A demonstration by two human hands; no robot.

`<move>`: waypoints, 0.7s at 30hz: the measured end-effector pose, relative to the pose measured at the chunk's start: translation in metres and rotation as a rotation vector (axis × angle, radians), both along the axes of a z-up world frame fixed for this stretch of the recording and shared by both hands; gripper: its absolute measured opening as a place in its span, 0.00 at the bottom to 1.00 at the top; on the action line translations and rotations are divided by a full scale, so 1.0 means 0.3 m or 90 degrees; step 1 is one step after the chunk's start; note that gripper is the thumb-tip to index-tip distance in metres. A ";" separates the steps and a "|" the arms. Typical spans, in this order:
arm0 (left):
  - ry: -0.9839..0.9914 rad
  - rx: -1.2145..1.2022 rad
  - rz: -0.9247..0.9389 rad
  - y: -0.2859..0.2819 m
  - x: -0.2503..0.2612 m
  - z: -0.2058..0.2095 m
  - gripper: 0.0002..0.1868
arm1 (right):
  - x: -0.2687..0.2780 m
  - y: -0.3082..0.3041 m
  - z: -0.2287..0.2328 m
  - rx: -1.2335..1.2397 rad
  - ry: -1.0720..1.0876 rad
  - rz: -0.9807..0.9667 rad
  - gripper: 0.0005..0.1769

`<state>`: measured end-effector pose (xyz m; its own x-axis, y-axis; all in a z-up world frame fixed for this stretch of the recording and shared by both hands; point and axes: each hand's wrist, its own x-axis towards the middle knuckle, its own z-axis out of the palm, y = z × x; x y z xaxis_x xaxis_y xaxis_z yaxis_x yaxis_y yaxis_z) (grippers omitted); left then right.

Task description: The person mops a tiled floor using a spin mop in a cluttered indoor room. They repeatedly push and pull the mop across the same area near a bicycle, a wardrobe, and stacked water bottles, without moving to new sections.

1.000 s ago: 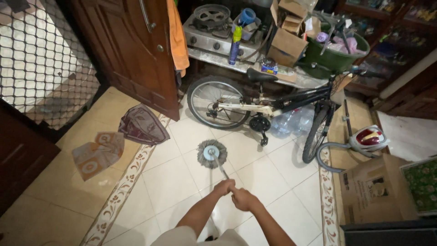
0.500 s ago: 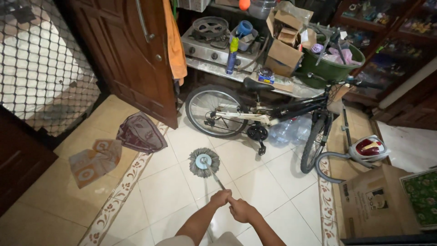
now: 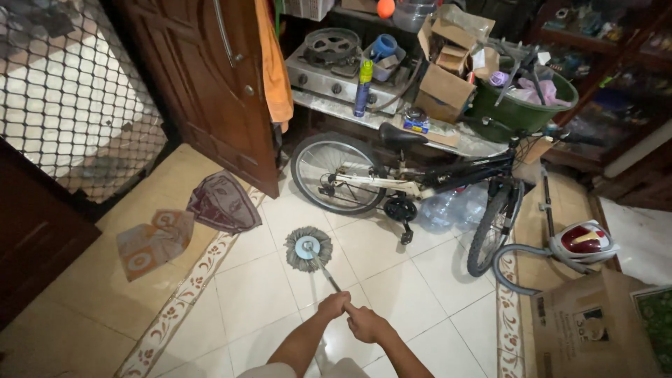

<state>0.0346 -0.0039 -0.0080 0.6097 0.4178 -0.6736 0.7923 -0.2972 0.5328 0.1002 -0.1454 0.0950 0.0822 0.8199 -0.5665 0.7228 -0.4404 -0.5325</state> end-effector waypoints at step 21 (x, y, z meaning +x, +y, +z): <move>-0.148 0.013 -0.087 0.157 -0.046 -0.080 0.04 | 0.005 0.134 0.040 0.016 -0.002 0.046 0.13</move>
<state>0.0208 0.0431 -0.0321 0.7984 0.3329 -0.5018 0.6016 -0.4054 0.6882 0.1016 -0.1053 0.1070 0.0236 0.8379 -0.5453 0.7540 -0.3731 -0.5406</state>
